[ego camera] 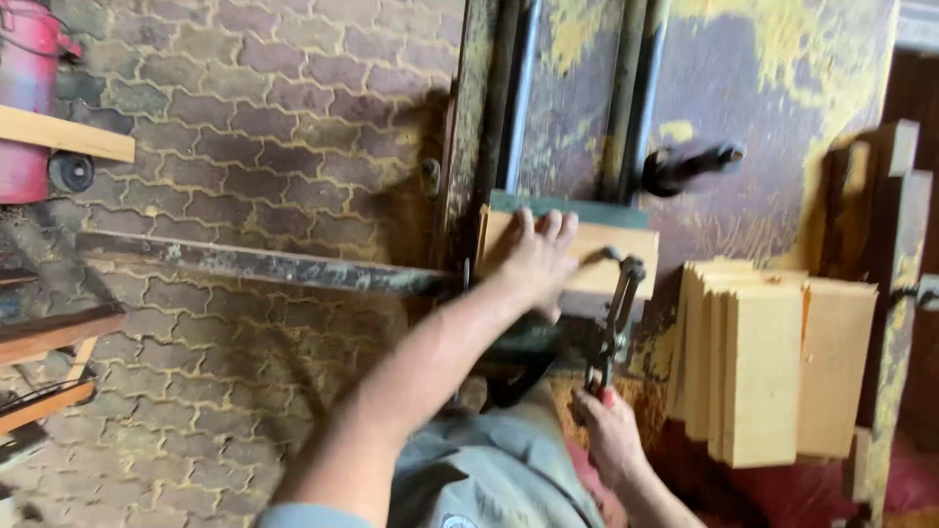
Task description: Marking and processing wooden boards using a measuring tape, pencil, and clamps in a workshop.
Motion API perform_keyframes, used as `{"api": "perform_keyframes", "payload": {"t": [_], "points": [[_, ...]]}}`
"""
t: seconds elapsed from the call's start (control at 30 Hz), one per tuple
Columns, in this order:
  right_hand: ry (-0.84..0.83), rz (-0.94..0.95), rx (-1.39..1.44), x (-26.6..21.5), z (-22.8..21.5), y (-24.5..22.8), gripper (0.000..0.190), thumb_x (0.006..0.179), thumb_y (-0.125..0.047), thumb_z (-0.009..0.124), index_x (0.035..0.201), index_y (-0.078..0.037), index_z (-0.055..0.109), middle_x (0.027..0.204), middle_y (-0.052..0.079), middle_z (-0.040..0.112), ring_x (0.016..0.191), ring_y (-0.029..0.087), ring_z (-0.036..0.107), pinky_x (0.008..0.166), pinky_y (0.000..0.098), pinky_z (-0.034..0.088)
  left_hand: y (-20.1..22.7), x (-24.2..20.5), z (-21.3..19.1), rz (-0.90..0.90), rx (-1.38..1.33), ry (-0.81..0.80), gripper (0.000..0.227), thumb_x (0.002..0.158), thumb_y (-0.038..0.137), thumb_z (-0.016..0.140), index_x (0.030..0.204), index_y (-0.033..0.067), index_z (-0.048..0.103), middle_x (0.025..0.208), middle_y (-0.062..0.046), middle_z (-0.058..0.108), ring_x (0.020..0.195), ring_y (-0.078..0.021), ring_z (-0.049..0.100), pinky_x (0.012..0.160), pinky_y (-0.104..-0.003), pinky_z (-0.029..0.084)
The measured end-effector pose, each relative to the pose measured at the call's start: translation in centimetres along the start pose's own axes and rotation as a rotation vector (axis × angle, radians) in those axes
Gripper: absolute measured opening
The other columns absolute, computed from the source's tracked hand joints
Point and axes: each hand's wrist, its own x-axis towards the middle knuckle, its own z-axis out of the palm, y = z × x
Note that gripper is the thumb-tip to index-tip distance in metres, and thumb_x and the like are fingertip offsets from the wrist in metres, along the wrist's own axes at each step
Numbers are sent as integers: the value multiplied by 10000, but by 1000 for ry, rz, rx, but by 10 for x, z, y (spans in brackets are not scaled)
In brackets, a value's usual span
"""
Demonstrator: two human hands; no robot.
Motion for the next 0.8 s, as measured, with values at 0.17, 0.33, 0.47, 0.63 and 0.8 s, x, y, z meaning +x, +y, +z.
{"api": "perform_keyframes", "payload": {"t": [0.17, 0.33, 0.47, 0.63, 0.8], "points": [[72, -40, 11, -16, 17, -27, 271, 922, -248, 649, 1095, -41, 631, 867, 68, 670, 776, 174, 643, 695, 354, 571, -83, -30, -16, 107, -575, 555, 647, 812, 637, 753, 1056, 94, 500, 1083, -141, 344, 1021, -296, 378, 818, -523, 369], [91, -45, -116, -15, 17, -31, 258, 964, -270, 656, 1032, -21, 648, 821, 116, 646, 716, 214, 615, 649, 382, 545, -83, -146, -12, -155, -936, 1049, 408, 957, 457, 648, 808, 175, 394, 747, 1, 361, 655, -147, 407, 518, -316, 375], [179, -215, -197, -10, 23, -27, 255, 937, -274, 672, 987, -24, 673, 794, 81, 695, 720, 201, 640, 690, 353, 528, -21, -177, 57, -324, -1475, 955, 291, 958, 356, 680, 1013, 100, 555, 921, -3, 532, 859, -99, 522, 747, -252, 493], [472, -591, -260, -42, 39, -17, 331, 933, -192, 715, 1175, 11, 617, 1016, 154, 593, 933, 276, 609, 816, 361, 531, 30, -160, 136, -504, -2042, 595, 316, 867, 244, 791, 1005, 3, 642, 878, -86, 642, 772, -167, 599, 685, -332, 570], [-85, -648, -173, -46, 60, 144, 278, 899, -102, 776, 1175, -120, 750, 1105, 50, 724, 1062, 189, 707, 950, 315, 589, 10, -136, 110, -412, -2171, 316, 231, 832, 213, 772, 892, 25, 652, 768, -59, 672, 674, -133, 634, 610, -295, 557]]}}
